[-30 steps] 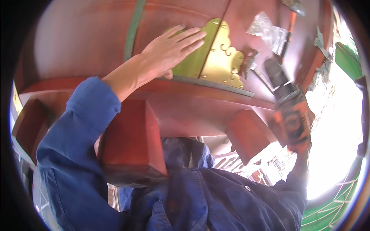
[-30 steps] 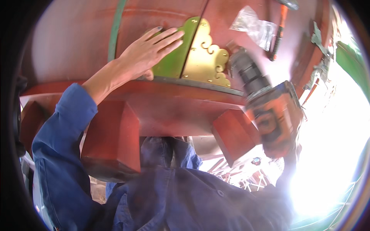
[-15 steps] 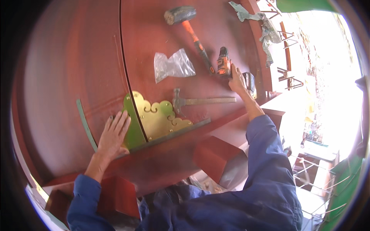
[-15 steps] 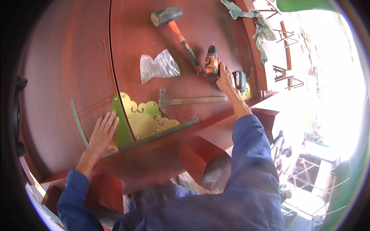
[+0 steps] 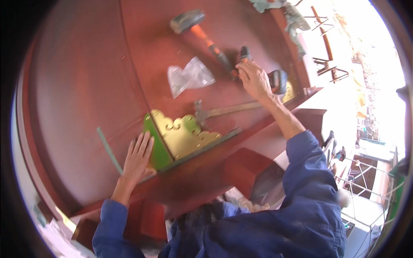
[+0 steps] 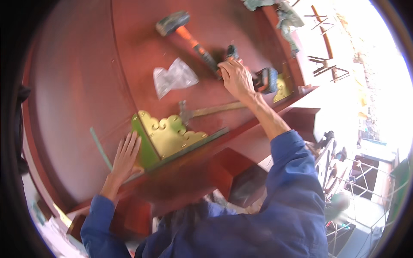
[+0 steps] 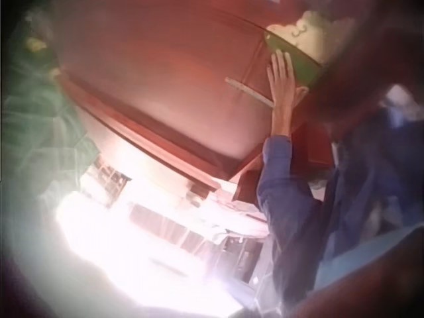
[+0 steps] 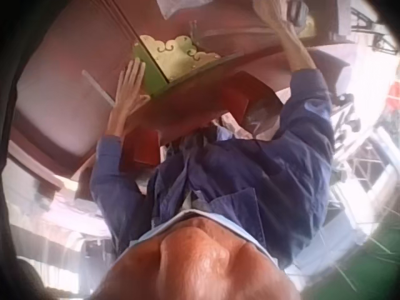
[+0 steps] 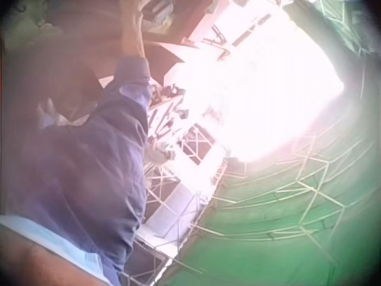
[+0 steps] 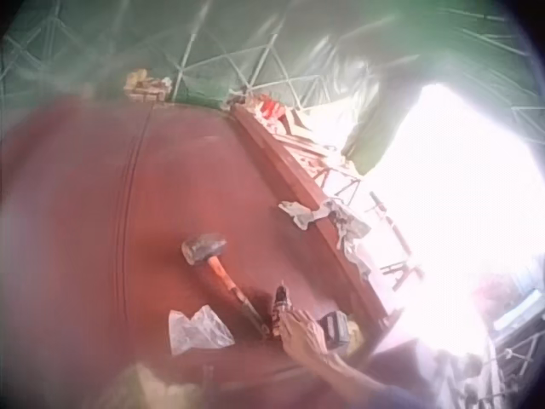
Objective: The person aligns and secures decorative metal plates onto a red wooden structure. They use a hammer to tap the plates into place, then use a power drill to fasten screws, and finally hammer the screws flush with the surface.
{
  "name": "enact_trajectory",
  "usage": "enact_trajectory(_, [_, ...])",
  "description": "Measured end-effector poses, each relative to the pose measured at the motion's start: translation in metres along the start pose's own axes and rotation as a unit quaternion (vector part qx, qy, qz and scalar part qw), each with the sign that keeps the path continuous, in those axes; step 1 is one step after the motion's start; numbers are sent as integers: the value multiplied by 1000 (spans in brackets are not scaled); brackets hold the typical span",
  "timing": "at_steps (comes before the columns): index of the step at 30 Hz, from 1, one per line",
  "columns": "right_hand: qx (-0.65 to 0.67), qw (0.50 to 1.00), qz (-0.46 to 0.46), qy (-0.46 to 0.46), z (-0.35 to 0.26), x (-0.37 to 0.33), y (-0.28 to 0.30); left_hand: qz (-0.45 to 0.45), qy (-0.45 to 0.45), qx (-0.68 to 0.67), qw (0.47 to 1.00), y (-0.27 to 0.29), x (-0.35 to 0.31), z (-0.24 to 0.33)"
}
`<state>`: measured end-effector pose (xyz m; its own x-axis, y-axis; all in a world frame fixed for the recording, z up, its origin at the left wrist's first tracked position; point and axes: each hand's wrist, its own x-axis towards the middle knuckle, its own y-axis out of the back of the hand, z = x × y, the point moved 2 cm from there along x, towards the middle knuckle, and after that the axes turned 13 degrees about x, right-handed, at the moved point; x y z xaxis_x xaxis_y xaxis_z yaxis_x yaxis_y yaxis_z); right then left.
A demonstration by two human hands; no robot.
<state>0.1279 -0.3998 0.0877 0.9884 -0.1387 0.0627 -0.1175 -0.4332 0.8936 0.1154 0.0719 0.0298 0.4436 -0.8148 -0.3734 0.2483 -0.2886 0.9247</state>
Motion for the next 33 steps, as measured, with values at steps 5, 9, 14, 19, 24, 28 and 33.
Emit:
enact_trajectory(5, [187,979,-70,38,-42,33,-50,5,-11,11,1000,-7,4,-2])
enact_trajectory(9, [235,965,-111,-19,-52,49,-70,13,-9,11,1000,-5,2,-1])
enact_trajectory(14, [279,925,-242,-87,-75,69,-101,9,-5,18,1000,-8,0,-2])
enact_trajectory(19, [165,982,-93,-9,-102,60,-111,21,-15,-4,1000,-10,4,0])
enact_trajectory(24, [222,975,-22,9,-120,65,-79,-14,4,16,1000,-7,-5,-4])
enact_trajectory(28, [140,988,-53,39,-90,69,-108,-9,-9,21,1000,-6,6,2])
enact_trajectory(33, [149,986,-39,67,-97,87,-140,-18,-3,32,999,-6,2,-1])
